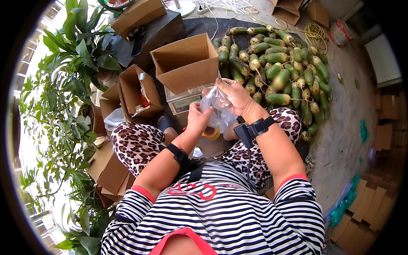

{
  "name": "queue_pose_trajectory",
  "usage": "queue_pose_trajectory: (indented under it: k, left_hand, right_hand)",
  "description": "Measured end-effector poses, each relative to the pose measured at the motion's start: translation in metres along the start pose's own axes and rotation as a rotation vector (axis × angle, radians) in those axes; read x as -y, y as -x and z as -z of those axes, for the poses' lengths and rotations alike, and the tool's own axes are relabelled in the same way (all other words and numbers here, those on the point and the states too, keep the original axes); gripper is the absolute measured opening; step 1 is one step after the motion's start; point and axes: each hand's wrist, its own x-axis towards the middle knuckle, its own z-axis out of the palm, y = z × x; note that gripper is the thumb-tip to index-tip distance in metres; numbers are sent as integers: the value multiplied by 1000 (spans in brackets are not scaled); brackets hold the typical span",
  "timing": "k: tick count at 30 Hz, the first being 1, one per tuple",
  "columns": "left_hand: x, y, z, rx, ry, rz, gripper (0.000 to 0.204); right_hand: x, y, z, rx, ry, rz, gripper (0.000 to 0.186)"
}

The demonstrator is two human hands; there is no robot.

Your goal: The person sits on the floor and packs green vegetables into a cardboard box lined with a plastic bag. They place the vegetables one by one into the box, then fold the plastic bag over the top and seal the box with tape.

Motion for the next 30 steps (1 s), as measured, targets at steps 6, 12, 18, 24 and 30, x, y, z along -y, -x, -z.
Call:
queue_pose_trajectory:
  k: [6, 12, 18, 24, 30]
  left_hand:
    - [-11, -31, 55, 55, 405, 241, 19]
    - [-29, -37, 73, 153, 177, -60, 20]
    - [-93, -12, 78, 141, 531, -72, 21]
    - [-154, 4, 129, 255, -224, -938, 49]
    - [-186, -13, 182, 249, -236, -1087, 61]
  right_hand:
    - [17, -5, 63, -412, 659, 242, 29]
    - [28, 6, 58, -796, 1462, 810, 20]
    - [-40, 60, -62, -119, 1363, 902, 16]
    - [-48, -38, -8, -301, 1270, 702, 19]
    - [39, -118, -60, -9, 1305, 682, 23]
